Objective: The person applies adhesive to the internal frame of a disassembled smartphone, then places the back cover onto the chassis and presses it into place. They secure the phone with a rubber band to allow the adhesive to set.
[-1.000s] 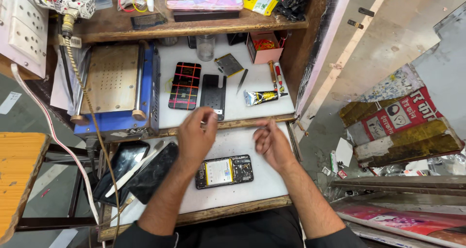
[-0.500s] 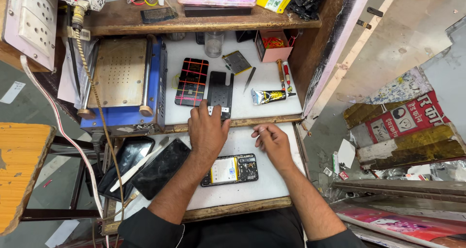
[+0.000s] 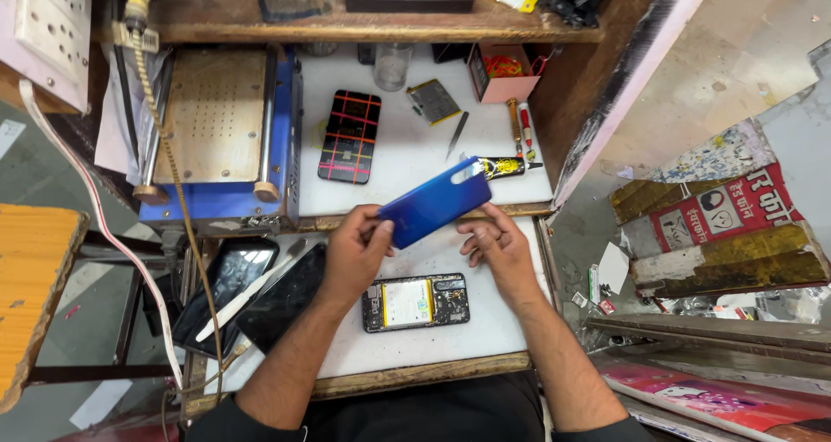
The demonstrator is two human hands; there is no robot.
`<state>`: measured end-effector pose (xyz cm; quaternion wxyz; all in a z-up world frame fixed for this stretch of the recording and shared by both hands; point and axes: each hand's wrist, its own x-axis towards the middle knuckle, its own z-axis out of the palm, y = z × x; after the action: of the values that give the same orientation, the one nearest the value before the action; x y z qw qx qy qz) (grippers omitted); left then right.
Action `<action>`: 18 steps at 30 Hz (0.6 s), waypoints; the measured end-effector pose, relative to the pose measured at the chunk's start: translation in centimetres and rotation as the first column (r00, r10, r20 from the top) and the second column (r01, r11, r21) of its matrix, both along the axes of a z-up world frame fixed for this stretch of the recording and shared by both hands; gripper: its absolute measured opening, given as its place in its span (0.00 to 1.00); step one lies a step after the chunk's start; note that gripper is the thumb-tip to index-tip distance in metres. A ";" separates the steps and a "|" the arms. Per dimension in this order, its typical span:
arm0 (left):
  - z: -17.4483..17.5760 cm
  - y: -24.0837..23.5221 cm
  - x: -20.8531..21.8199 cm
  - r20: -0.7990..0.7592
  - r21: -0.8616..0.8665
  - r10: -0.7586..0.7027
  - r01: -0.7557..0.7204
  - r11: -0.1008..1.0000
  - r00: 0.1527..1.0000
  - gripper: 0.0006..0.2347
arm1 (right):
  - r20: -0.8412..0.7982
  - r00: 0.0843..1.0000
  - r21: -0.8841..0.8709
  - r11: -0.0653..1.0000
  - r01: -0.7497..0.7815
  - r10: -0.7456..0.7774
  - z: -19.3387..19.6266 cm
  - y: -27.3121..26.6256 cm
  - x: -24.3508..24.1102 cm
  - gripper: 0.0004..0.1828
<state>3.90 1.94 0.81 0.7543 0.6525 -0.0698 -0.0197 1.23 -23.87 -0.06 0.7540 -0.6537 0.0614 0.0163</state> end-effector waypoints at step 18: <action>3.1 0.1 -0.8 0.240 0.401 -0.075 -0.028 0.915 0.968 0.26 | 0.182 0.967 -0.463 0.883 -0.076 0.179 1.1 -0.6 -1.7 0.14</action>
<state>3.08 2.07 3.94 0.5891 0.7896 -0.1670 0.0398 -0.42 -24.44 1.00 0.5806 -0.8114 -0.0634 -0.0208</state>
